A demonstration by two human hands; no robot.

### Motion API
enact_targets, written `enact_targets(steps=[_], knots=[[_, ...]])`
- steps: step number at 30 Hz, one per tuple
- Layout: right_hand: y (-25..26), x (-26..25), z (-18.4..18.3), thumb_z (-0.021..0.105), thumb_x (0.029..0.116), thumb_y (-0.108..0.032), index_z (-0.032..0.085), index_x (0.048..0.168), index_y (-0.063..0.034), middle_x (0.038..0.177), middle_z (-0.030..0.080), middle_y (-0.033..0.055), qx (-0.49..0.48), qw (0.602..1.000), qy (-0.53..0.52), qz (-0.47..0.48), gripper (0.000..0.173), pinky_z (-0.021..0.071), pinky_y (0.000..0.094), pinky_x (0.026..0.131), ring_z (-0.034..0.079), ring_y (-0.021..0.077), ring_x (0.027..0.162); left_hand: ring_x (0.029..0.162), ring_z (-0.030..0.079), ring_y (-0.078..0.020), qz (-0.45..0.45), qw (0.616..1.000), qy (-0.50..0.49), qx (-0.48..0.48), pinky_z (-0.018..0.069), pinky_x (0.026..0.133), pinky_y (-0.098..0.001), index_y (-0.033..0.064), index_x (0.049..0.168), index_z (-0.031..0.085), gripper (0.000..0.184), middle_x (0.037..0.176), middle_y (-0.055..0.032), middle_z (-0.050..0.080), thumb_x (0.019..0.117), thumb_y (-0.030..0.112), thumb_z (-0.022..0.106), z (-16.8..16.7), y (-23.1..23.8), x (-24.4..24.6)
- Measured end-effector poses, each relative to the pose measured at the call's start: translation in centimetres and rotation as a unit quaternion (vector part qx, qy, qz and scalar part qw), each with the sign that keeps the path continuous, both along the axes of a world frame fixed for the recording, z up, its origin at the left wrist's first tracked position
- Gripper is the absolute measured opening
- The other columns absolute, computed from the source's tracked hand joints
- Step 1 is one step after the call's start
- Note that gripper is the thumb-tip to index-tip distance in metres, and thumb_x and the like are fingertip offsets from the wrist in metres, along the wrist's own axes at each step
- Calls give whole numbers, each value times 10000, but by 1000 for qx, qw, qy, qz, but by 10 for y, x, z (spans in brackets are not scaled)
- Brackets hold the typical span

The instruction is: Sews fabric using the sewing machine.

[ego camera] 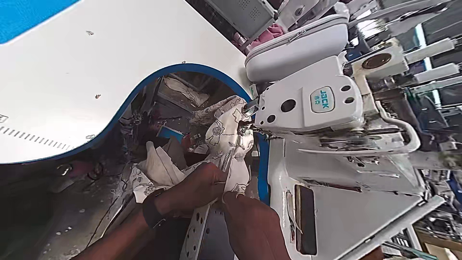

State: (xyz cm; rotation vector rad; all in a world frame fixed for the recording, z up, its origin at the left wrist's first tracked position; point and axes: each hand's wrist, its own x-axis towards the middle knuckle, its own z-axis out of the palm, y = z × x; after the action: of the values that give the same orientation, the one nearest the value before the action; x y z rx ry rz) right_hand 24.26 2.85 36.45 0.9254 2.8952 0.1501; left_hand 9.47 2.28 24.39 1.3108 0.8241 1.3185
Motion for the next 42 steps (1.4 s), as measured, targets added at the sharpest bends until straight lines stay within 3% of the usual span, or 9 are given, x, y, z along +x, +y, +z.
enact_targets(steps=[5,9,13,18,22,25,30,36,42], knots=[[16,-14,-19,695,814,-84,700,805,-45,576,599,91,39,999,14,-33,40,469,413,418,636,281,487,687,569,66,54,990,-127,-13,475,658,-149,20,829,678,230,729,84,631,992,29,516,-13,16,10],[9,30,8,693,875,-112,756,924,0,739,697,185,-77,986,-38,-142,137,537,570,577,709,404,685,727,628,-52,184,979,41,-77,532,710,-272,11,1187,716,301,874,-41,716,1031,186,527,4,-27,13],[41,112,-19,705,909,-186,694,831,71,784,677,254,-253,953,-67,-156,269,503,657,725,682,460,792,711,660,-247,202,946,249,-52,530,693,-490,-13,989,723,281,789,-135,691,1013,240,602,-8,-52,-43],[-25,80,40,652,907,-109,715,738,-28,652,672,122,-179,977,74,89,198,485,498,810,665,296,659,417,569,-229,291,864,398,103,439,382,-405,73,817,710,203,496,-46,526,931,186,587,34,-68,43],[-34,51,15,661,900,-139,696,733,-28,583,625,137,-198,974,-5,109,203,484,492,606,641,310,546,405,569,-247,358,853,376,54,413,364,-417,47,683,634,168,479,-79,512,837,98,590,21,-60,71],[-22,49,20,655,921,-163,707,755,-57,579,625,113,-174,980,-45,88,204,478,477,645,638,284,551,418,536,-196,331,898,281,71,394,392,-376,70,752,642,230,490,-44,498,940,134,526,10,-39,59],[-14,31,22,663,908,-158,703,750,-54,563,624,99,-118,990,-63,40,193,485,452,640,642,271,545,391,554,-241,356,877,321,33,427,378,-405,22,999,787,284,477,-66,538,908,123,538,22,-36,52],[-5,23,15,692,858,-182,657,700,-82,515,573,56,-44,996,-60,43,190,471,377,540,610,229,494,405,537,-207,273,921,276,42,411,400,-379,60,860,719,222,478,-47,497,934,161,535,19,-41,44],[-16,29,19,674,908,-174,697,745,-67,562,627,69,-30,995,-74,53,196,559,460,739,665,251,555,603,652,-279,168,957,238,6,495,560,-473,51,1033,731,249,640,-101,630,1010,155,506,20,-30,25]])
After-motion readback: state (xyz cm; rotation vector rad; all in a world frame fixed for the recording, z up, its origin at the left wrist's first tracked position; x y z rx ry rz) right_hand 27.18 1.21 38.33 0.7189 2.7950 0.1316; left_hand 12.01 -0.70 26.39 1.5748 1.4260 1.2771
